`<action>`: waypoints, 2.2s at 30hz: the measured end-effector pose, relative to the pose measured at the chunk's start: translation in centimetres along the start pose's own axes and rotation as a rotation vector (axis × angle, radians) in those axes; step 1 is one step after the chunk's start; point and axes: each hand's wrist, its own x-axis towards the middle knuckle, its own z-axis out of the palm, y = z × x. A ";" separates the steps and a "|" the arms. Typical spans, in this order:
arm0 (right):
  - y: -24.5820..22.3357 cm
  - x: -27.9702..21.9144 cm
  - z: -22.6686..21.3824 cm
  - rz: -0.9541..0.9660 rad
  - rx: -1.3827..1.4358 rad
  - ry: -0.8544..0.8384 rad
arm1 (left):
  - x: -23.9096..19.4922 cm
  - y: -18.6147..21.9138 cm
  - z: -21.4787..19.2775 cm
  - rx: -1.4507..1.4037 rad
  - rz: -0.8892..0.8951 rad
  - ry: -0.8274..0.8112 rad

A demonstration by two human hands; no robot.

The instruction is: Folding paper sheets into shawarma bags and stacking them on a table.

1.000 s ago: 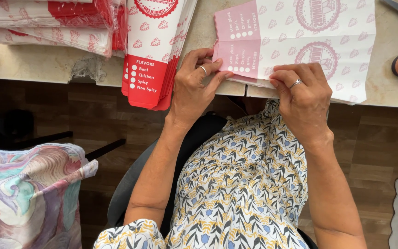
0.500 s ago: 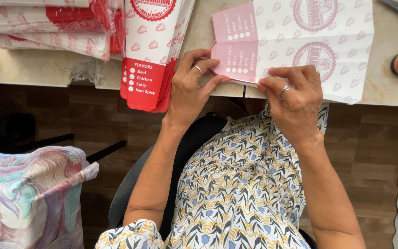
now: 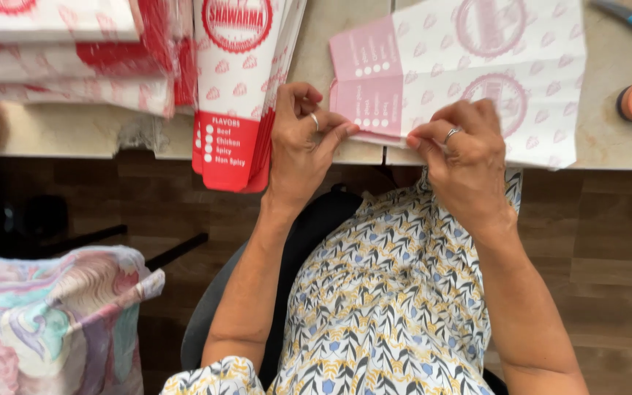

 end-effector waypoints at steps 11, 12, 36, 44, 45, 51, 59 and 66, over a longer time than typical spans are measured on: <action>-0.2 3.3 -2.3 0.302 0.169 -0.251 | 1.0 -0.6 0.4 0.001 -0.153 -0.051; -0.2 3.5 -2.4 0.318 0.177 -0.271 | 1.1 -0.5 0.4 0.001 -0.164 -0.059; 1.5 3.2 -1.5 0.182 0.018 -0.273 | 0.9 -0.8 1.2 0.077 -0.234 -0.054; 1.3 3.8 -1.7 0.217 0.022 -0.303 | 0.6 0.0 1.1 0.039 -0.237 0.039; 1.2 3.9 -1.8 0.235 0.034 -0.306 | 0.4 -0.1 1.0 0.003 -0.248 0.073; 1.8 3.9 -1.8 0.201 -0.007 -0.356 | -0.2 0.1 3.2 0.285 0.266 0.110; 1.2 2.9 -2.1 0.083 -0.252 -0.357 | -0.6 1.5 3.5 0.472 0.572 -0.036; 4.8 -1.4 -3.5 -0.002 -0.181 -0.155 | -2.7 0.4 3.6 0.656 0.615 -0.123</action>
